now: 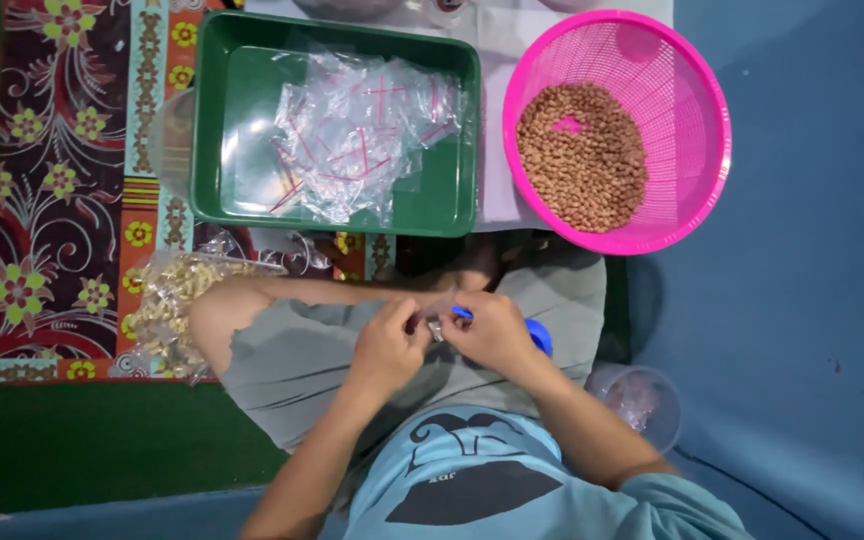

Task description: Packaging peanuts into small plastic bags using a spoon and sealing them manually.

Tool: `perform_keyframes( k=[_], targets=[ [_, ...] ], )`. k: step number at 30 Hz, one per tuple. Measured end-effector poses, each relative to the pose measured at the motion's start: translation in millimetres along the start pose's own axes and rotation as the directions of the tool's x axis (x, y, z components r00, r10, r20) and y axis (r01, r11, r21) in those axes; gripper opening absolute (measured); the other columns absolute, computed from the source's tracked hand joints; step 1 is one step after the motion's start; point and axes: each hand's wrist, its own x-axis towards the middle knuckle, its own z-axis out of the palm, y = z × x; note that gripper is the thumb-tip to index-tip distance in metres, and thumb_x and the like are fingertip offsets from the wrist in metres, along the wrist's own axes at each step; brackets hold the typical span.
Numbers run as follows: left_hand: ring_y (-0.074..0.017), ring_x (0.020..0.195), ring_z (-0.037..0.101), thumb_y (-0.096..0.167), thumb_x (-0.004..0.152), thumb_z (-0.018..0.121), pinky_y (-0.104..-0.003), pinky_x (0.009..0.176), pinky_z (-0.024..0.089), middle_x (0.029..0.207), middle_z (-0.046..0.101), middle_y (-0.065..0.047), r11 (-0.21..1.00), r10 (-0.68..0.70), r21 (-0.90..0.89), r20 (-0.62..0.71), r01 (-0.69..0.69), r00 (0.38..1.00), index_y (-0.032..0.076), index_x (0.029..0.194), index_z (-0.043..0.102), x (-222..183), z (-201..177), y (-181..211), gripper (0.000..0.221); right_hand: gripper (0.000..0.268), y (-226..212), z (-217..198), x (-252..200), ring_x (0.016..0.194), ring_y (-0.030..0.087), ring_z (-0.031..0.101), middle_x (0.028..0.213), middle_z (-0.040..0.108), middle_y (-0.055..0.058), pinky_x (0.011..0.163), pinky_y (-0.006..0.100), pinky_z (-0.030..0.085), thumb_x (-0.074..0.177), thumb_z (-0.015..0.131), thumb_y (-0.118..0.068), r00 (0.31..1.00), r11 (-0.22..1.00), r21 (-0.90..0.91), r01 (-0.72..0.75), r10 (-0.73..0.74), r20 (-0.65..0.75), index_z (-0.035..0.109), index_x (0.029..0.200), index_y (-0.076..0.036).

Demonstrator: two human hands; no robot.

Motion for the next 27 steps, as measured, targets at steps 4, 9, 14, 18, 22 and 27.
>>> perform_keyframes(
  k=[4, 9, 14, 18, 22, 27],
  targets=[
    [-0.0282, 0.084, 0.070, 0.017, 0.088, 0.071, -0.037, 0.068, 0.060, 0.093, 0.065, -0.005, 0.927, 0.230, 0.299, 0.017, -0.225, 0.973, 0.014, 0.097, 0.070, -11.9, -12.6, 11.8, 0.010, 0.024, 2.0, 5.3, 3.1, 0.062, 0.032, 0.069, 0.059, 0.067, 0.005, 0.056, 0.039, 0.054, 0.075, 0.082, -0.033, 0.997, 0.998, -0.064, 0.001, 0.004, 0.074, 0.064, 0.068, -0.018],
    [-0.0270, 0.080, 0.067, 0.028, 0.088, 0.069, -0.036, 0.061, 0.059, 0.090, 0.058, -0.005, 0.770, 0.414, 0.517, 0.039, -0.373, 0.909, 0.016, 0.095, 0.069, -13.7, -17.1, -1.0, 0.013, 0.020, -2.3, -6.3, 7.8, 0.066, 0.033, 0.070, 0.061, 0.068, 0.006, 0.059, 0.042, 0.054, 0.073, 0.079, -0.032, 0.988, 0.995, -0.084, 0.060, -0.047, 0.149, 0.065, 0.070, -0.019],
    [-0.0298, 0.089, 0.067, 0.012, 0.096, 0.055, -0.036, 0.071, 0.057, 0.098, 0.061, -0.010, 0.693, 0.540, 0.468, 0.167, -0.549, 0.825, 0.012, 0.097, 0.069, -5.5, -39.8, 1.3, 0.014, 0.014, 0.5, -33.3, 11.5, 0.071, 0.038, 0.072, 0.068, 0.071, 0.014, 0.064, 0.045, 0.056, 0.077, 0.077, -0.024, 0.967, 0.993, 0.022, 0.115, -0.117, 0.227, 0.068, 0.077, -0.013],
    [-0.0297, 0.097, 0.069, 0.017, 0.102, 0.058, -0.033, 0.080, 0.057, 0.101, 0.066, -0.010, 0.738, 0.533, 0.447, 0.074, -0.506, 0.843, 0.011, 0.099, 0.069, -3.9, -58.1, 13.0, 0.013, 0.034, 20.9, -82.1, 9.2, 0.080, 0.023, 0.070, 0.086, 0.071, 0.014, 0.075, 0.032, 0.057, 0.097, 0.050, -0.035, 0.999, 0.788, 0.615, -0.037, 0.015, 0.040, 0.070, 0.094, -0.008],
    [-0.0287, 0.085, 0.067, -0.003, 0.083, 0.078, -0.035, 0.076, 0.055, 0.107, 0.070, -0.012, 0.882, 0.411, 0.302, -0.120, -0.361, 0.904, 0.000, 0.108, 0.073, -0.1, -77.4, 35.3, 0.025, 0.055, 28.5, -136.1, -11.3, 0.064, 0.007, 0.051, 0.098, 0.068, 0.007, 0.057, 0.019, 0.040, 0.109, 0.034, -0.054, 0.845, 0.686, 0.637, 0.350, 0.063, -0.532, 0.066, 0.108, -0.008],
    [-0.0278, 0.093, 0.067, -0.009, 0.084, 0.076, -0.034, 0.084, 0.054, 0.111, 0.069, -0.012, 0.901, 0.404, 0.246, -0.184, -0.356, 0.896, -0.005, 0.105, 0.072, 4.6, -88.2, 43.9, 0.021, 0.054, 54.5, -147.1, 12.2, 0.064, 0.011, 0.053, 0.088, 0.062, 0.007, 0.055, 0.022, 0.044, 0.109, 0.050, -0.051, 0.752, 0.783, 0.460, 0.419, -0.016, -0.659, 0.062, 0.129, -0.002]
  ],
)
